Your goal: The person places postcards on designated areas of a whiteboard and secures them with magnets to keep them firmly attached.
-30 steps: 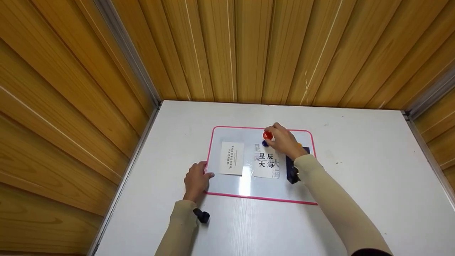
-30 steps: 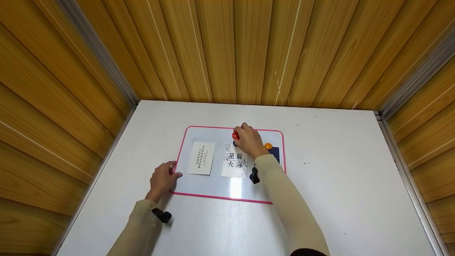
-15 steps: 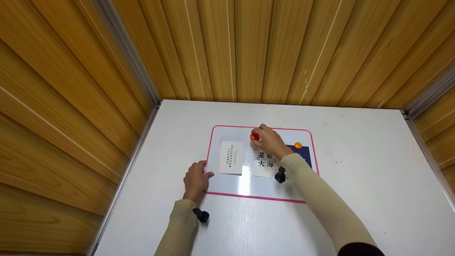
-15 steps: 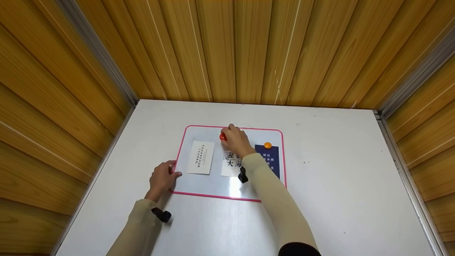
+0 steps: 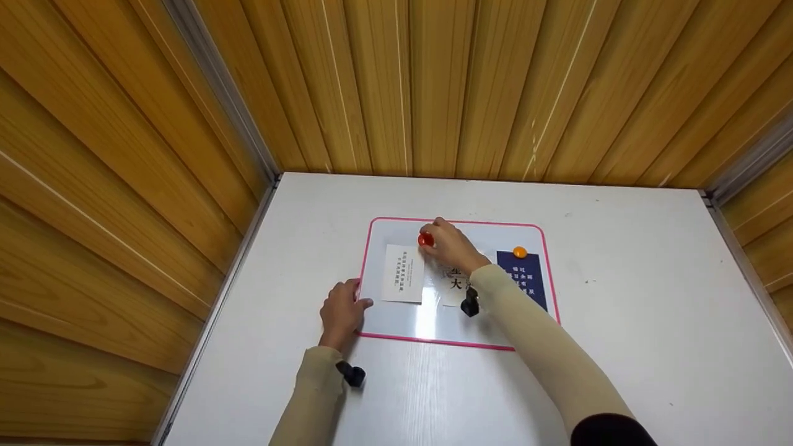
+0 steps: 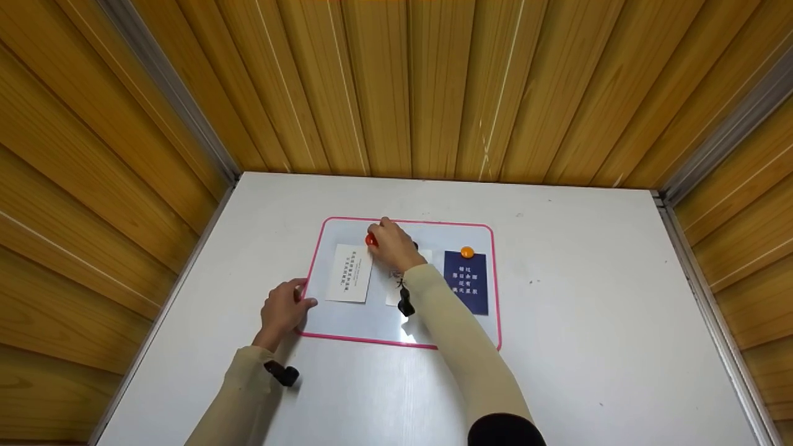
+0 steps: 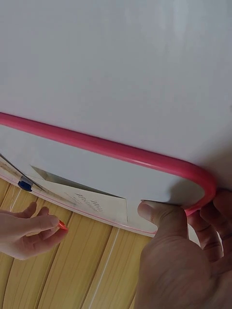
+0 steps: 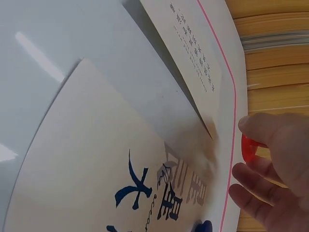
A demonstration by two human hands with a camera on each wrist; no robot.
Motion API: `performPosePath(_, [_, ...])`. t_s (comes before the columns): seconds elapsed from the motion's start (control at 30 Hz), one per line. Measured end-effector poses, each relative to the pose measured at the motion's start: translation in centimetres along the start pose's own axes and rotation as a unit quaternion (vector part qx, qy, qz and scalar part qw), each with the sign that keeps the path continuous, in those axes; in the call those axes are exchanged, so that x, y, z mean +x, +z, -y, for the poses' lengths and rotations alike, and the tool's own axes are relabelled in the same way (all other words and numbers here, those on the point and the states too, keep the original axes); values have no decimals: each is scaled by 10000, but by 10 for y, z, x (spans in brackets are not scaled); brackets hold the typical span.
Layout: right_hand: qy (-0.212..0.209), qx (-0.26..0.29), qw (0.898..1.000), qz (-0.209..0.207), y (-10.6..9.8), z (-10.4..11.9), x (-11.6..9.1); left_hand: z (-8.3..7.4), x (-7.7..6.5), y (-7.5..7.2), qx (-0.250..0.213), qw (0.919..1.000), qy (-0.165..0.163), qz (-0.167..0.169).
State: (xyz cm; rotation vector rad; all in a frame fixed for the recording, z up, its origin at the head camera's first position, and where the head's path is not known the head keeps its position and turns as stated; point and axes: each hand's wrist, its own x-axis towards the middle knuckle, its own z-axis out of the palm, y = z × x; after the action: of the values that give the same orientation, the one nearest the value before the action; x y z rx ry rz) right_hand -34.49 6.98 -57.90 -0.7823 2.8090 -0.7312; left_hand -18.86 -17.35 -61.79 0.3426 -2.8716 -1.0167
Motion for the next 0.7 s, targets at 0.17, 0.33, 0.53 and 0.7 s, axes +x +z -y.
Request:
performPosePath(0.17, [-80, 7, 10000, 57, 4, 6, 8, 0, 1, 0, -29, 10000, -48, 16])
performPosePath(0.33, [-17, 137, 9997, 194, 9, 9, 12, -1, 2, 1, -41, 10000, -70, 41])
performPosePath(0.53, [241, 455, 9980, 355, 14, 15, 18, -1, 3, 2, 16, 9999, -129, 43])
performPosePath(0.7, [226, 569, 9971, 459, 18, 20, 23, -1, 2, 2, -62, 9998, -178, 54])
